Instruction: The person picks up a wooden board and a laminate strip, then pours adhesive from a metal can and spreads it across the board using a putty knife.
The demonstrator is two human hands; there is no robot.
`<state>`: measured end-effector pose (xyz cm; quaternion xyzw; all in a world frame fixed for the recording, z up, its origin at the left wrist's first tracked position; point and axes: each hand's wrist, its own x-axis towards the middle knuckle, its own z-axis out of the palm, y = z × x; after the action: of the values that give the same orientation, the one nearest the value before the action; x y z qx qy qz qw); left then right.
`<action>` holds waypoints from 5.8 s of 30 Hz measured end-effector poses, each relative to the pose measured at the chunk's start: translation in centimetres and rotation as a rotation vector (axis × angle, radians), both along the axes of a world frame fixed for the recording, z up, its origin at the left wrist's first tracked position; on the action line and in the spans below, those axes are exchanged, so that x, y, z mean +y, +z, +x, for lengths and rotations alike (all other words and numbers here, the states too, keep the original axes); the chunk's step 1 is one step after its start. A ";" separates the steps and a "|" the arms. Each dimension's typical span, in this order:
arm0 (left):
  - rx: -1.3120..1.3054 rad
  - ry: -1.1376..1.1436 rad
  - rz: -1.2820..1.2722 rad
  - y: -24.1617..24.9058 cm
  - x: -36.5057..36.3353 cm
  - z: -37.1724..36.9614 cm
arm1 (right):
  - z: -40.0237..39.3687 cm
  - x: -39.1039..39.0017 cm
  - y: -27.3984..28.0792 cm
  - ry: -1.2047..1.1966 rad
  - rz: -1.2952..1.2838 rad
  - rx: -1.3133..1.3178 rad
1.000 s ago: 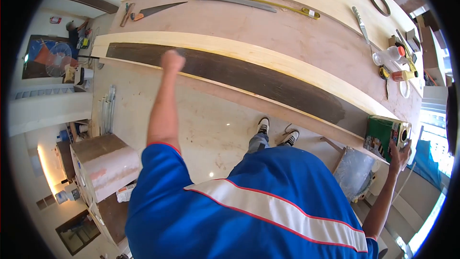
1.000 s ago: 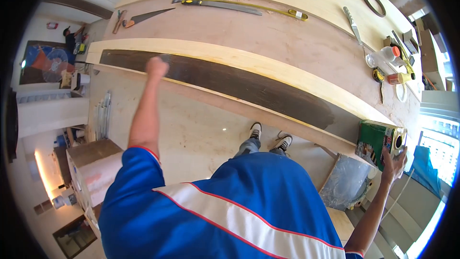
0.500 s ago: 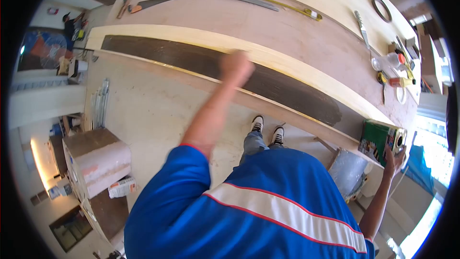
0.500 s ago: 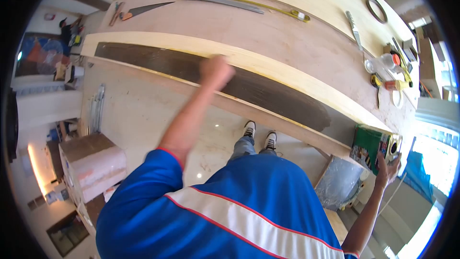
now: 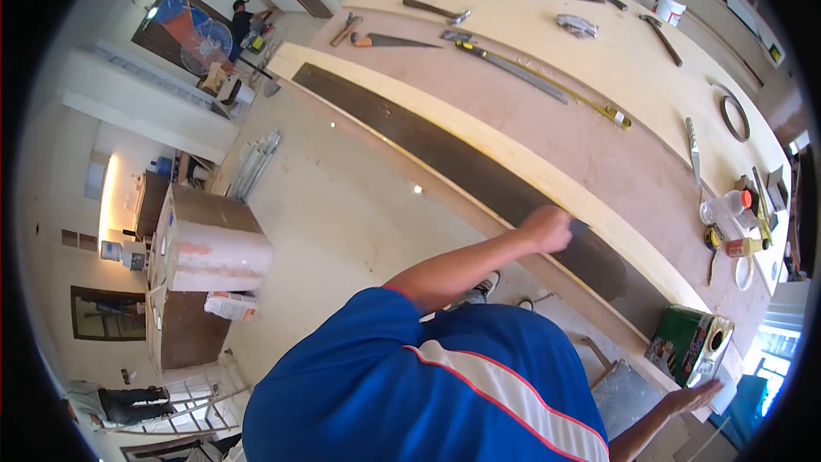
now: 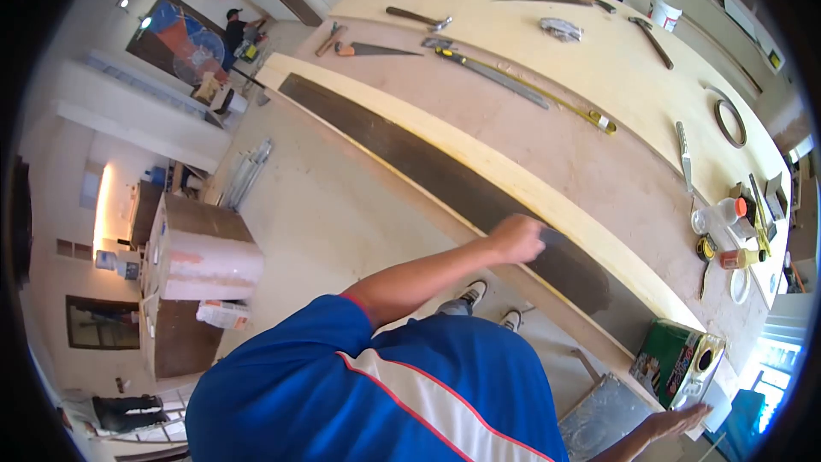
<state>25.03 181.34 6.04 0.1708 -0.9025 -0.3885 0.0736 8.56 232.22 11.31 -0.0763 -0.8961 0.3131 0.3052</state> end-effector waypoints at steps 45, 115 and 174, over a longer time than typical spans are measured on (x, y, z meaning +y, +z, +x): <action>-0.685 0.679 -0.533 -4.6 -93.7 41.2 | 41.7 -50.3 -15.4 0.279 -0.001 -1.352; 0.266 0.843 1.365 -0.9 26.8 3.0 | -6.5 12.0 5.5 0.809 -0.514 -0.485; -0.049 1.420 0.888 -10.7 28.4 22.4 | -16.8 11.3 -6.6 1.124 0.747 -0.433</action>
<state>47.46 209.79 -4.67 0.7199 -0.3451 -0.5654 0.2072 -8.26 243.49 4.71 0.4472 -0.8877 0.0727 -0.0817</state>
